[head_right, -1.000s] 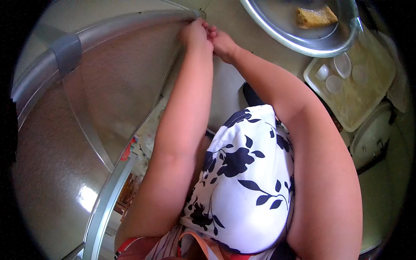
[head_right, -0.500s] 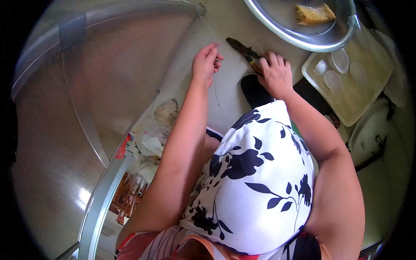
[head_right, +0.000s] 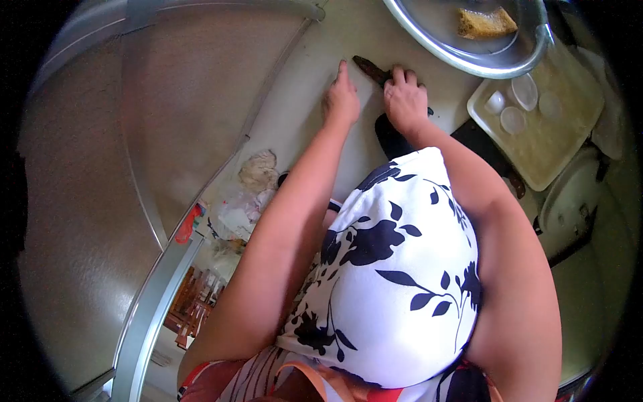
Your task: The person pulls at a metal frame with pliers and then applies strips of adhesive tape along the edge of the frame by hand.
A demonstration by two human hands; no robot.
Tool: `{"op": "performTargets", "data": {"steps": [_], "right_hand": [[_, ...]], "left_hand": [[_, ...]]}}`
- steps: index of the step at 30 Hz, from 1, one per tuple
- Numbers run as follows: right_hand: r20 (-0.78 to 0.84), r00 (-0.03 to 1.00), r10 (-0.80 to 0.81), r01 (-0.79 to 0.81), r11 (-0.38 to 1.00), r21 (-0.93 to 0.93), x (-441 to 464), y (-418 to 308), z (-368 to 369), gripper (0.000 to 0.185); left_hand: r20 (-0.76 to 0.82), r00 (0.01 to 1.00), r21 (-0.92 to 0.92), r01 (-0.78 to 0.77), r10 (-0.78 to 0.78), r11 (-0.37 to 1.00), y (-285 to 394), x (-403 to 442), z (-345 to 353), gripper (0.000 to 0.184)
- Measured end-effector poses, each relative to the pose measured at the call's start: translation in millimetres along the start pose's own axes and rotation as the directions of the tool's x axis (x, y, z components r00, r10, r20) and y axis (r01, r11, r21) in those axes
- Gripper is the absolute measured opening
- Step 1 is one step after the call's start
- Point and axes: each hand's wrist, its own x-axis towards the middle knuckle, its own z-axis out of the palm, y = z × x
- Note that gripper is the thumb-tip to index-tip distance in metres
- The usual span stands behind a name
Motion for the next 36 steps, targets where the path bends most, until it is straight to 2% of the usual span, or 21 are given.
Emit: {"op": "performTargets", "data": {"steps": [1,3,4,5,6,7,8,9,10,14,17,18,21,22,25,26,27,29,33,36], "right_hand": [[-0.040,0.999,-0.009,0.010,1.000,0.029,-1.1,3.2,2.3,0.022],[-0.121,0.992,-0.024,0.035,0.996,0.085,-2.0,10.9,2.0,0.019],[0.042,0.996,0.078,-0.088,0.937,0.339,1.3,17.5,0.1,0.018],[0.231,0.964,0.132,-0.242,0.801,0.548,4.8,26.6,-2.1,0.017],[0.422,0.897,0.132,-0.411,0.601,0.686,6.4,34.6,-8.2,0.017],[0.609,0.793,0.002,-0.601,0.165,0.782,8.5,42.2,-24.2,0.021],[0.638,0.766,-0.080,-0.642,-0.160,0.750,3.8,41.3,-39.4,0.023],[0.637,0.752,-0.169,-0.632,-0.460,0.624,-4.2,33.3,-65.8,0.025],[0.593,0.762,-0.259,-0.618,-0.562,0.549,-6.1,26.2,-85.6,0.026],[0.533,0.801,-0.273,-0.582,-0.565,0.585,9.6,13.4,-70.5,0.034],[0.515,0.832,-0.205,-0.554,-0.336,0.762,22.9,9.7,-67.6,0.037],[0.396,0.902,-0.171,-0.416,-0.095,0.905,24.5,10.2,-61.9,0.043],[0.231,0.961,-0.150,-0.166,0.354,0.920,25.0,14.7,-53.7,0.051],[0.223,0.954,-0.203,-0.132,0.382,0.914,25.6,16.0,-49.2,0.054],[0.190,0.972,-0.137,-0.128,0.370,0.920,18.9,8.6,-37.4,0.053],[0.137,0.988,-0.076,-0.088,0.453,0.887,18.7,9.4,-27.3,0.057],[0.106,0.994,-0.020,-0.069,0.634,0.770,20.0,6.4,-32.4,0.055],[0.009,0.998,0.066,-0.064,0.899,0.434,24.1,-1.8,-43.0,0.052],[-0.144,0.989,0.014,0.012,0.984,0.175,33.0,-11.7,-56.9,0.052],[-0.166,0.986,0.010,0.006,0.995,0.097,34.2,-17.2,-62.9,0.053]], "left_hand": [[-0.034,0.999,0.034,-0.026,0.028,0.999,-2.1,-2.2,2.4,0.053],[0.007,1.000,-0.048,0.001,-0.001,0.999,-2.6,-3.8,4.9,0.056],[0.030,0.999,-0.086,0.018,-0.015,0.996,-2.7,-4.4,5.1,0.057],[0.045,0.999,-0.131,0.011,-0.005,0.991,-4.9,-6.2,5.3,0.058],[0.060,0.998,-0.175,0.006,0.004,0.985,-6.4,-8.5,1.9,0.058],[0.070,0.997,-0.218,0.001,0.015,0.976,-9.2,-9.8,-0.5,0.059],[0.072,0.997,-0.243,0.012,0.006,0.970,-10.9,-12.2,-2.9,0.059],[0.070,0.998,-0.267,0.019,0.000,0.963,-11.2,-14.6,-3.0,0.059],[0.072,0.997,-0.293,0.027,-0.006,0.956,-11.1,-17.1,-2.7,0.059],[0.056,0.998,-0.325,0.045,-0.029,0.945,-12.3,-23.0,2.0,0.060],[0.013,1.000,-0.313,0.005,-0.001,0.950,-15.9,-19.4,11.0,0.062],[0.021,1.000,-0.318,0.013,-0.007,0.948,-16.3,-21.1,10.1,0.062],[0.043,0.999,-0.330,0.038,-0.025,0.943,-17.0,-19.6,6.8,0.062],[0.058,0.998,-0.331,0.049,-0.031,0.942,-17.9,-20.7,6.9,0.063],[0.074,0.997,-0.342,0.043,-0.018,0.939,-13.7,-22.6,3.8,0.063],[0.066,0.998,-0.329,0.035,-0.014,0.944,-11.2,-23.0,3.8,0.064],[0.057,0.998,-0.315,0.026,-0.009,0.949,-9.0,-23.0,5.8,0.064],[0.049,0.999,-0.282,0.012,0.002,0.959,-5.9,-22.7,8.1,0.065],[0.100,0.995,-0.242,0.026,-0.002,0.970,2.9,-22.7,3.3,0.069],[0.107,0.994,-0.248,0.026,0.000,0.968,7.2,-23.5,1.0,0.070]]}}
